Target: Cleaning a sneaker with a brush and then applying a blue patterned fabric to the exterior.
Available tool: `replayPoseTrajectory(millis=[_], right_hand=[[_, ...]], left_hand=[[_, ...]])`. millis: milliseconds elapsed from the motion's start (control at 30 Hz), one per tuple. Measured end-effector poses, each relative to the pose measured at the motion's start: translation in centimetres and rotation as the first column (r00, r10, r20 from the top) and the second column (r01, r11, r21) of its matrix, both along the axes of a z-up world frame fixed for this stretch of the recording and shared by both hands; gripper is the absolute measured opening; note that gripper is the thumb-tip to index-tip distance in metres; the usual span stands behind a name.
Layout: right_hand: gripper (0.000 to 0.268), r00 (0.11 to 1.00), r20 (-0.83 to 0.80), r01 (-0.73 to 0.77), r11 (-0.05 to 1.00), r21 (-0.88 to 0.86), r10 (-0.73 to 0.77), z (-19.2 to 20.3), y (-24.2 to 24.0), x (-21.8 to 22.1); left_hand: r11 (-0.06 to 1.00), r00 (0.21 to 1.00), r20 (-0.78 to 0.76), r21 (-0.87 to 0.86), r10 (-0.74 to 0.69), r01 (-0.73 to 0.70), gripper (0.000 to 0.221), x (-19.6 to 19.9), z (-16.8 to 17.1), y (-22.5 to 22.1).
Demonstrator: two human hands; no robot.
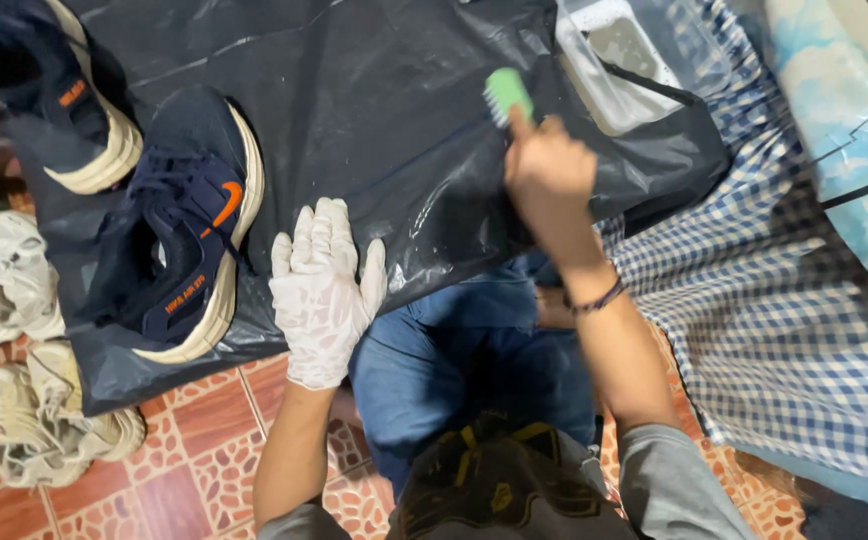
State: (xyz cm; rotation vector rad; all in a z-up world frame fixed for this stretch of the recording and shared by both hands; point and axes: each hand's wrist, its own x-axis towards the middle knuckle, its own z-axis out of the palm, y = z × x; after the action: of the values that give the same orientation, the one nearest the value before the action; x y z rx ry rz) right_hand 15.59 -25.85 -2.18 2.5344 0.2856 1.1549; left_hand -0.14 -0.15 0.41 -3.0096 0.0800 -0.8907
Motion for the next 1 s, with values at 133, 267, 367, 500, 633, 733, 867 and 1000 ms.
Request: replayPoseTrajectory(millis=[133, 267, 367, 500, 633, 733, 867, 1000], right_hand=[[0.045, 0.848, -0.474, -0.004, 0.896, 0.443, 0.238, 3.2, -2.0, 3.3], [0.047, 0.898, -0.378, 0.000, 0.856, 0.517, 0.227, 6.4, -0.6, 1.0], [0.033, 0.947, -0.283, -0.058, 0.950, 0.306, 0.149, 8.6, 3.5, -4.0], [0.050, 0.594, -0.629, -0.311, 0.864, 0.396, 0.502, 4.4, 8.8, -9.3], [0.051, 0.678, -0.580, -0.302, 0.890, 0.341, 0.452, -0.4, 8.9, -6.8], [0.053, 0.814, -0.523, -0.190, 0.967, 0.172, 0.253, -1.2, 5.8, -3.8], [0.041, 0.898, -0.413, -0.042, 0.965, 0.257, 0.149, 1.8, 0.3, 0.7], [0.044, 0.866, -0.474, 0.050, 0.916, 0.399, 0.160, 2.9, -2.5, 3.8]], left_hand=[[0.999, 0.998, 0.057, 0.037, -0.011, 0.009, 0.057, -0.4, 0.8, -0.3], [1.000, 0.999, 0.052, 0.024, -0.009, 0.007, 0.058, -0.3, 1.0, -0.2], [1.000, 1.000, 0.025, 0.028, -0.012, 0.011, 0.060, 0.1, 0.9, -0.3], [0.999, 1.000, 0.013, 0.030, -0.022, 0.022, 0.058, -0.1, 0.7, -0.1], [0.999, 1.000, 0.000, 0.023, -0.030, 0.030, 0.056, 0.0, 0.6, -0.1], [0.999, 1.000, -0.014, 0.027, -0.023, 0.023, 0.058, -0.1, 0.7, -0.2], [1.000, 1.000, 0.005, 0.020, -0.012, 0.012, 0.059, 0.0, 0.4, -0.2], [0.999, 1.000, 0.016, 0.030, -0.016, 0.016, 0.059, -0.2, 0.6, -0.1]])
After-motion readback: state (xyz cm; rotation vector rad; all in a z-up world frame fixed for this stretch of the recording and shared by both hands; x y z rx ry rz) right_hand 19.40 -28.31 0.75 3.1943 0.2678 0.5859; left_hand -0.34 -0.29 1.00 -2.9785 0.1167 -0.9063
